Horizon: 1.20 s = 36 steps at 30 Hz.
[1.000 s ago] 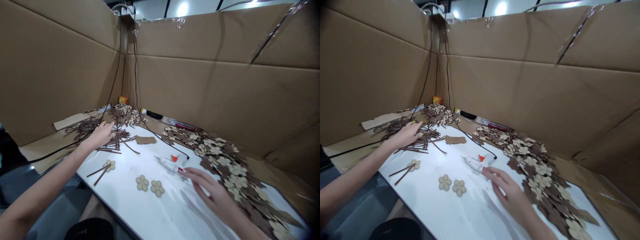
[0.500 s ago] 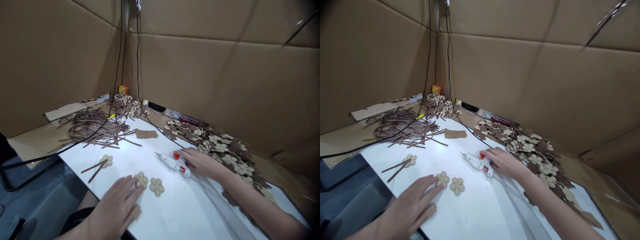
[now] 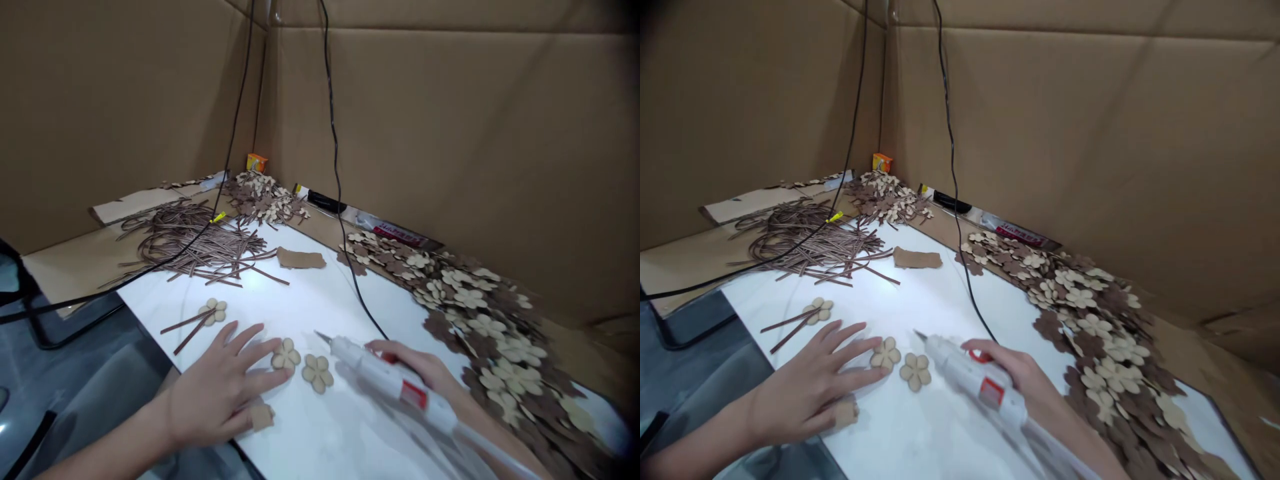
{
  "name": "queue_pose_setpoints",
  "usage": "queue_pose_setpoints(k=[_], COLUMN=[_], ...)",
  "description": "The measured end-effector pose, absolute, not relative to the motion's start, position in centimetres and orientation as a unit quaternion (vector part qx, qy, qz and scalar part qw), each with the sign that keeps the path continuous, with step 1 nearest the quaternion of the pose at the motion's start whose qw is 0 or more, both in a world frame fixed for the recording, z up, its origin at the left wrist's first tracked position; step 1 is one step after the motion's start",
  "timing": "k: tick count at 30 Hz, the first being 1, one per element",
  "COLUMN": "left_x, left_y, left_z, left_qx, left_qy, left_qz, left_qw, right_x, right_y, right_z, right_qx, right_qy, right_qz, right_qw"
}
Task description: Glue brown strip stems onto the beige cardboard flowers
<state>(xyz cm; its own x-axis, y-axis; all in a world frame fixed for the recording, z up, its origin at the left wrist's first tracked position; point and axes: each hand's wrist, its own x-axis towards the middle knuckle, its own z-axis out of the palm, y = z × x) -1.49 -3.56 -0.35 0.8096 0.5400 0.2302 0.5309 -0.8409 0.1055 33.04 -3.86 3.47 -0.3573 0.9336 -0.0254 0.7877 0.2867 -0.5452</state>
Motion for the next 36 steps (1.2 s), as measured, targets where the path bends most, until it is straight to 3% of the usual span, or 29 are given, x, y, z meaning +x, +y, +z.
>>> queue_pose_setpoints(k=[10,36], left_x=[-1.1,-1.1], left_y=[-3.8,-3.9], left_z=[-0.6,0.0], left_qx=[0.943,0.944], left_qy=[0.308,0.313], left_qz=[0.12,0.101], left_qw=[0.021,0.023], right_x=[29.4,29.0], right_y=[-5.7,-6.6], right_z=[3.9,2.4], right_qx=[-0.513,-0.568], right_qy=[-0.8,-0.792], right_qz=[0.294,0.205], right_qw=[0.106,0.086])
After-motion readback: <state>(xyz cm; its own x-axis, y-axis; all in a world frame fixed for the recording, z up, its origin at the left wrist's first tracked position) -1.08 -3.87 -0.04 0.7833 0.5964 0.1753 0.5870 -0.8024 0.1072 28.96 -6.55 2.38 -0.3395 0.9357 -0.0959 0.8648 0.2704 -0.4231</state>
